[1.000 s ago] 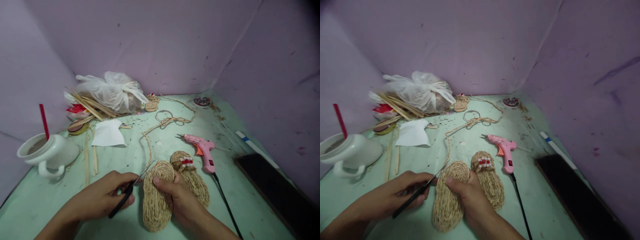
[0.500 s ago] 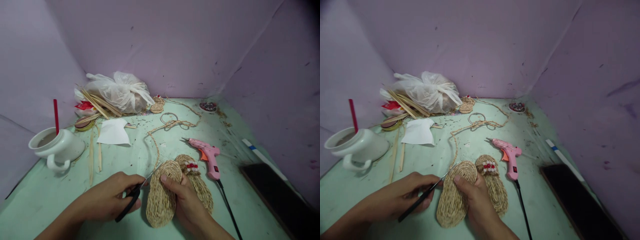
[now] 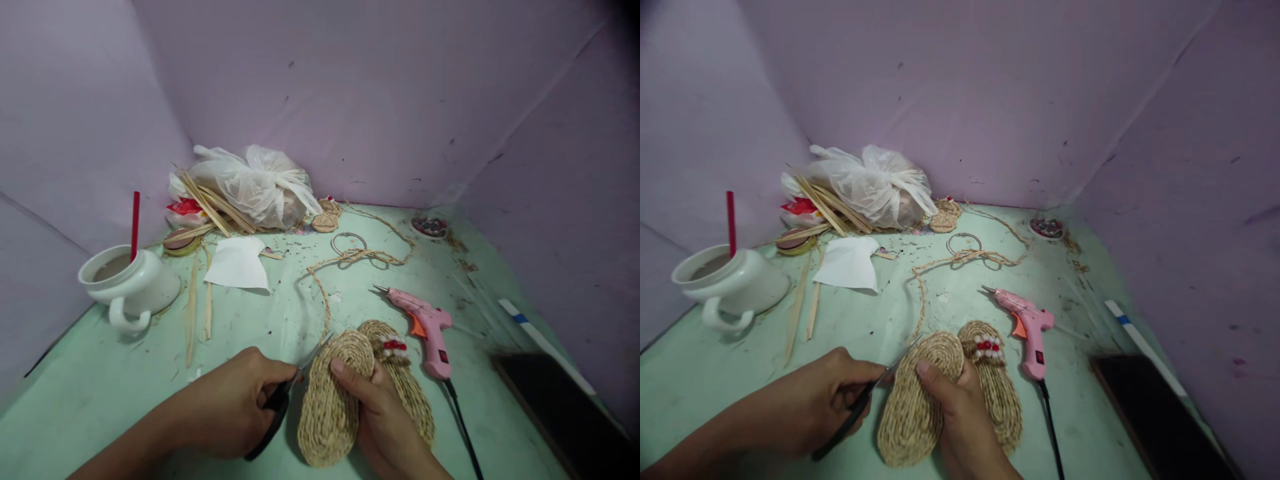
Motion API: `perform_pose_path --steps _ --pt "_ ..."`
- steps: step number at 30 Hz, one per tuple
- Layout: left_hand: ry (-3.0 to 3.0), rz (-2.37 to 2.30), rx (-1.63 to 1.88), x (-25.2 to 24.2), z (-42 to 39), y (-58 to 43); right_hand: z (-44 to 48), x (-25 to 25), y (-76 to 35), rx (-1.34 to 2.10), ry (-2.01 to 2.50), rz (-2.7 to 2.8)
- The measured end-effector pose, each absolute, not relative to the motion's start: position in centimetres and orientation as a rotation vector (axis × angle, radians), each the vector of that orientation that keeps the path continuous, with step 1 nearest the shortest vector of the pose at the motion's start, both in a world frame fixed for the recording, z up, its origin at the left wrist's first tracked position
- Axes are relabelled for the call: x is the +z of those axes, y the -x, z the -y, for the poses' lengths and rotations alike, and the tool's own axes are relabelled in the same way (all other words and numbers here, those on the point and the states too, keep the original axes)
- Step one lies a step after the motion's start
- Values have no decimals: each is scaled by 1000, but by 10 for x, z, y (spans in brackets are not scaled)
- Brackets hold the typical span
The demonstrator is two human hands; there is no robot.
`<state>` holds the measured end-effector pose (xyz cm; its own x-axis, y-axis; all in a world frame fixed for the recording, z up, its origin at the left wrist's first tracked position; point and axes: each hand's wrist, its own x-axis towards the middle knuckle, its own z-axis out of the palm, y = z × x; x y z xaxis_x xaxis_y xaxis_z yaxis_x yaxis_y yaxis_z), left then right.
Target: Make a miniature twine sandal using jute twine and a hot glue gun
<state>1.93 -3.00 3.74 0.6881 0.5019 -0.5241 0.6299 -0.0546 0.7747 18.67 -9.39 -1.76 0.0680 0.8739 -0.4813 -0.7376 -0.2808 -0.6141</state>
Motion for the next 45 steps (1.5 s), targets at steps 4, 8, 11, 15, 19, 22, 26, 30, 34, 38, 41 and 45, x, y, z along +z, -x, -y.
perform_pose_path --steps 4,8,11,15,19,22,26,30,34,38,41,45 --pt "-1685 -927 -108 37 32 -22 94 -16 -186 1559 1004 189" --pt "-1695 -926 -111 35 32 -21 94 -14 -186 1560 1006 204" --pt "-1696 -919 -126 39 31 -22 95 -13 -184 1545 1016 218" --pt "-1754 -864 -150 48 29 -23 98 -12 -182 1586 998 262" --pt "-1745 -882 -154 46 30 -22 99 -12 -182 1571 1034 268" --pt "-1703 -903 -153 39 32 -20 99 -12 -182 1561 1055 279" --pt "-1665 -921 -96 32 34 -20 98 -12 -182 1534 1074 295" --pt "-1617 -920 -90 32 34 -21 98 -12 -183 1515 1091 282" --pt "-1625 -936 -116 32 33 -21 98 -11 -183 1510 1079 277" --pt "-1611 -916 -124 31 32 -22 98 -11 -184 1514 1081 264" --pt "-1629 -903 -117 33 32 -22 100 -14 -184 1519 1112 307" --pt "-1710 -876 -146 39 30 -20 103 -16 -183 1493 1169 385"
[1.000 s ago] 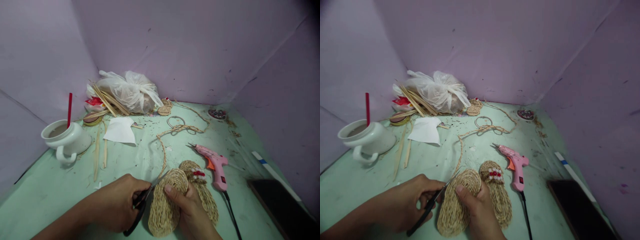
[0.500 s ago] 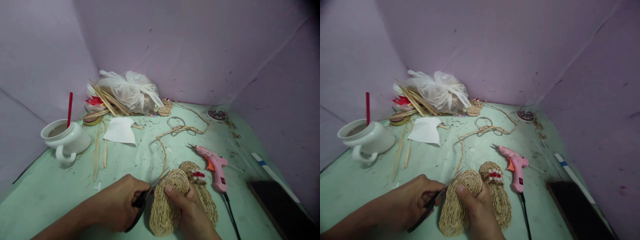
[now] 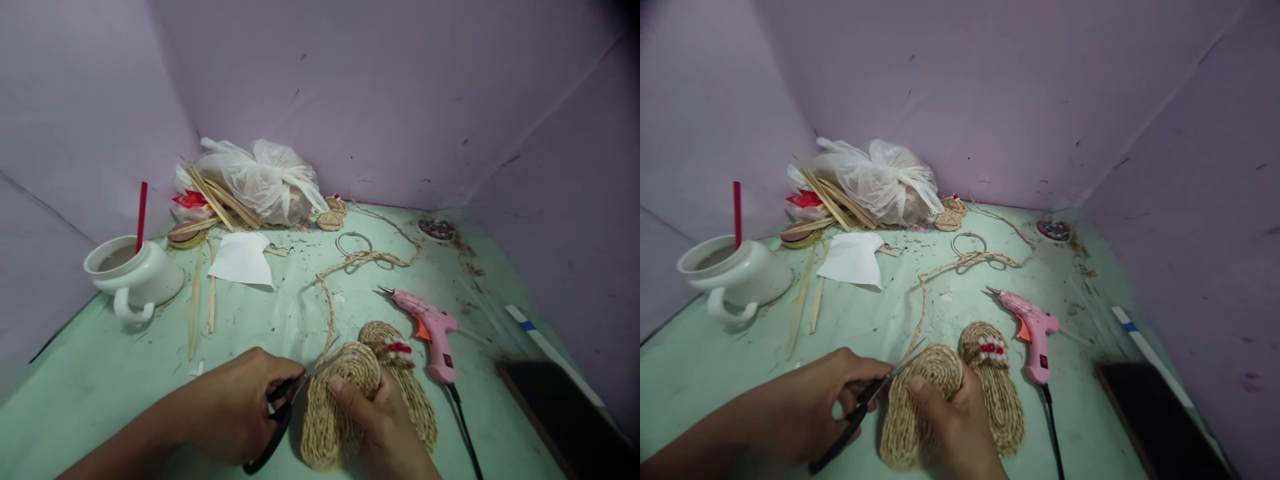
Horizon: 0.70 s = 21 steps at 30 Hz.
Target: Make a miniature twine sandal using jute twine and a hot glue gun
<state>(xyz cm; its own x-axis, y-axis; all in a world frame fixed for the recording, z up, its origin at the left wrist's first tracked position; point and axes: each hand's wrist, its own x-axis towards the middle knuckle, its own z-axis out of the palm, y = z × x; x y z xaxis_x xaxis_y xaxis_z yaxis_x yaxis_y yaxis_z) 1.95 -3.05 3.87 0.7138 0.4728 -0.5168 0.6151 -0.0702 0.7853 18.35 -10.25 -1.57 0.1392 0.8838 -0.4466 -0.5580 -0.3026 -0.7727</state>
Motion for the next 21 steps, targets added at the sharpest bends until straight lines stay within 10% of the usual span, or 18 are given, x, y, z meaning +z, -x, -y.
perform_pose_path --steps 21 --pt "-1493 -959 -98 39 27 -22 99 -10 -188 1492 1127 375"
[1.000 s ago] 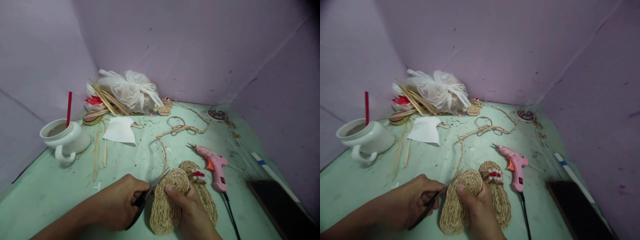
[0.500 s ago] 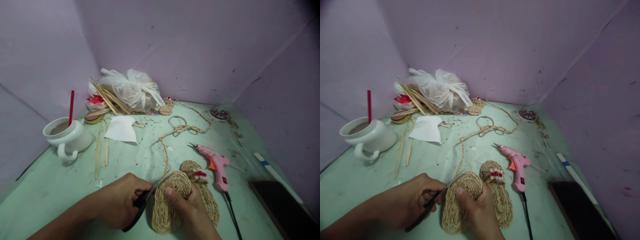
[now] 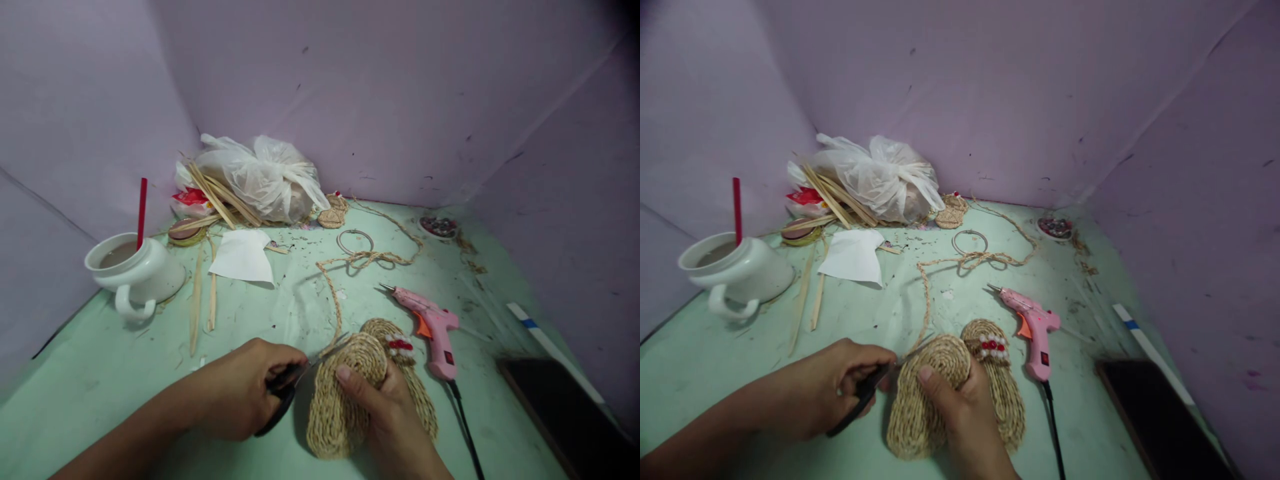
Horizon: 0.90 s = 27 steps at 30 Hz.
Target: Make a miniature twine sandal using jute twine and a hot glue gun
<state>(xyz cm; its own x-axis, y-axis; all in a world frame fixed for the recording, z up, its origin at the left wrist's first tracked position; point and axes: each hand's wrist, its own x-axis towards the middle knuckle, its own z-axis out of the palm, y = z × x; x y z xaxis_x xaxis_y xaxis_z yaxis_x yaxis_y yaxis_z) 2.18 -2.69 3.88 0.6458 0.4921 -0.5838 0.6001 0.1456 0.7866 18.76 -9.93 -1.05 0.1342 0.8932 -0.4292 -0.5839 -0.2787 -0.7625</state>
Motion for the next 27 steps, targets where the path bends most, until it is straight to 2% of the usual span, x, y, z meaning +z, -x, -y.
perform_pose_path --steps 6,11,16,18,23,27 --pt "-1764 -964 -38 46 28 -24 102 -12 -185 1493 1179 382" --pt "-1488 -885 -41 30 28 -21 102 -13 -186 1489 1181 378" --pt "-1244 -998 -29 22 27 -23 101 -12 -184 1551 1111 338" --pt "-1402 -1079 64 23 21 -22 99 -13 -184 1569 1079 271" --pt "-2233 -1399 196 32 -22 -28 96 -13 -185 1556 1032 171" --pt "-2411 -1494 281 33 -66 -47 97 -12 -186 1536 976 193"
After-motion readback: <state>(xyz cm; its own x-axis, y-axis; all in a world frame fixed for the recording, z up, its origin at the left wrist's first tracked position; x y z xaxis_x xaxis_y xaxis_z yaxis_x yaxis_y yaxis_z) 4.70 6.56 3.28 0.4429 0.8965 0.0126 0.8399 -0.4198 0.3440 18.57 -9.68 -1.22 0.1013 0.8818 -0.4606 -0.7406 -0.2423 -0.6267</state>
